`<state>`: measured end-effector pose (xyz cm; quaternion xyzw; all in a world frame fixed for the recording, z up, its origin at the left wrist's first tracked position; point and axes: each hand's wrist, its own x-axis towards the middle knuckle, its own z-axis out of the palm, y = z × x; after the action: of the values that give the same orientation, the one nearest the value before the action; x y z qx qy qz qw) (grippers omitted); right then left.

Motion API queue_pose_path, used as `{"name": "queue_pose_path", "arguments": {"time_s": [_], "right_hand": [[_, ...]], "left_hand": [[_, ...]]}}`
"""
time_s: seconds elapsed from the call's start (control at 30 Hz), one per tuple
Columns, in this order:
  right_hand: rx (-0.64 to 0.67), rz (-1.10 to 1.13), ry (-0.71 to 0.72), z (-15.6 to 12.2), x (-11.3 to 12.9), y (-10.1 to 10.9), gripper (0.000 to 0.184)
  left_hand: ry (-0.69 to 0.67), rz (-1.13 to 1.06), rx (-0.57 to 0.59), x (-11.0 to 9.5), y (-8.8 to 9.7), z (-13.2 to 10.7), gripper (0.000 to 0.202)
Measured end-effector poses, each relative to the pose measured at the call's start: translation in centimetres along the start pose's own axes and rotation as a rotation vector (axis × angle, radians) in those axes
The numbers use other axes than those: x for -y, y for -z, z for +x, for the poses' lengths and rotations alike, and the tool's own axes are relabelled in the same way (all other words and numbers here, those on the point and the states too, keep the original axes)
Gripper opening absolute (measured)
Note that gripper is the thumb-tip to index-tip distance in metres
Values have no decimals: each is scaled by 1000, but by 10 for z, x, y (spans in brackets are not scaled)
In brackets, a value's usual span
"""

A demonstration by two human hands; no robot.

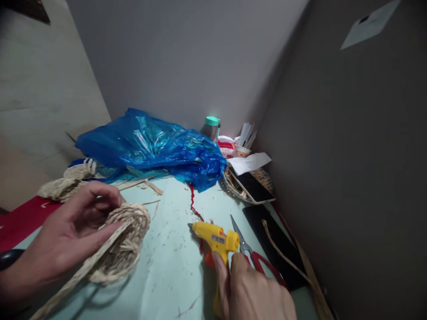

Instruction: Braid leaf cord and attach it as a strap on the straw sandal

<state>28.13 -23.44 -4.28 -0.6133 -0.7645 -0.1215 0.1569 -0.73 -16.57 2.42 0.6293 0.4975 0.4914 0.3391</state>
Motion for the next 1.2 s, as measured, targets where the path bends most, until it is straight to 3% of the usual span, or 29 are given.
{"name": "queue_pose_path", "arguments": {"time_s": [0.07,0.17,0.27,0.33,0.47,0.63,0.73,0.97,1.07,1.2], "right_hand": [[-72,-77,54,5,13,9,25],[-252,6,185,23,43,24,20],[-501,118,262,49,73,35,12],[-568,235,303,63,85,38,13],[-456,349,398,78,87,36,23],[-436,511,220,76,75,23,10],[-387,569,206,73,72,17,8],[-430,519,268,71,76,20,22],[-406,481,273,69,79,19,21],[-472,477,213,68,85,13,18]], "left_hand": [[31,-4,52,-2,-5,1,25],[55,23,193,0,-12,5,31],[31,42,216,4,-19,7,24],[25,30,211,6,-24,6,23],[36,24,197,6,-29,3,20],[-5,91,234,8,-31,4,18],[5,92,237,10,-32,4,16],[95,80,246,7,-35,2,18],[124,74,218,5,-37,0,16],[125,56,213,5,-39,-3,16]]}}
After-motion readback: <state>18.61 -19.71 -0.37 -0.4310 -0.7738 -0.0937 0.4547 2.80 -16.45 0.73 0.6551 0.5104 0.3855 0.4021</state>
